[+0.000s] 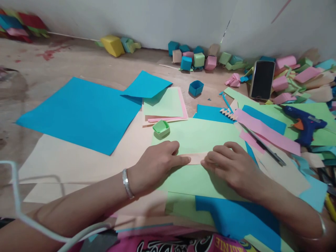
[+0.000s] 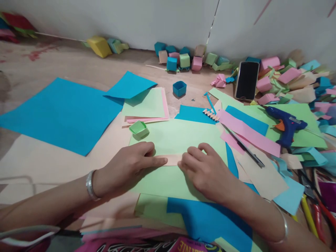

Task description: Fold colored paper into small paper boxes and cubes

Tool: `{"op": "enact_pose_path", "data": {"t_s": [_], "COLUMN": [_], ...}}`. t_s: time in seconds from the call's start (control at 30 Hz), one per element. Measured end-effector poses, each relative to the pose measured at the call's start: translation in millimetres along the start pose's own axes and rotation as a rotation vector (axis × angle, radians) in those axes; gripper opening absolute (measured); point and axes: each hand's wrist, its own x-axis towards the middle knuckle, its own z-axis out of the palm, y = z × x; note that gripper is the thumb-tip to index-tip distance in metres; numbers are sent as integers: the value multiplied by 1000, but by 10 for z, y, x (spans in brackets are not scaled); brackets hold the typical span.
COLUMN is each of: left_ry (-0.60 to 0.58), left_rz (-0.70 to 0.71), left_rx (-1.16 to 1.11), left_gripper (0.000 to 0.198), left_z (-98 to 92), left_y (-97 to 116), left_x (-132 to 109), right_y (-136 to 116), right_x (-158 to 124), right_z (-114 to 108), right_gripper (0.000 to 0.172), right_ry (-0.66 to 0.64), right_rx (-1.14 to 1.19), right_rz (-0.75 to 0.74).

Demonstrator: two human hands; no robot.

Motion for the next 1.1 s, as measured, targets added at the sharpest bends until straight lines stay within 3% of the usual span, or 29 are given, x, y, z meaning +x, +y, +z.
{"op": "enact_pose_path", "data": {"t_s": [0.2, 0.4, 0.63, 0.83, 1.1], "left_ry": [-8, -20, -146, -159, -194], "left_rz": [-1, 13, 122, 199, 171], "left_rx": [-9, 19, 162, 132, 60], "left_gripper": [24, 23, 43, 23, 27], "left_z": [1, -9, -56, -227, -445], "left_y": [-14, -7, 4, -46, -128], "left_x": [-5, -9, 19, 12, -66], "right_y": [176, -29, -78, -80, -61], "right_x": [-277, -170, -46, -79, -73], "right_z": [-215, -184, -16, -48, -41], "right_gripper": [27, 25, 29, 28, 28], "right_ry": [-222, -88, -183, -184, -154], "right_rx": [-85, 6, 180, 176, 219], "right_rz": [75, 91, 145, 135, 150]}}
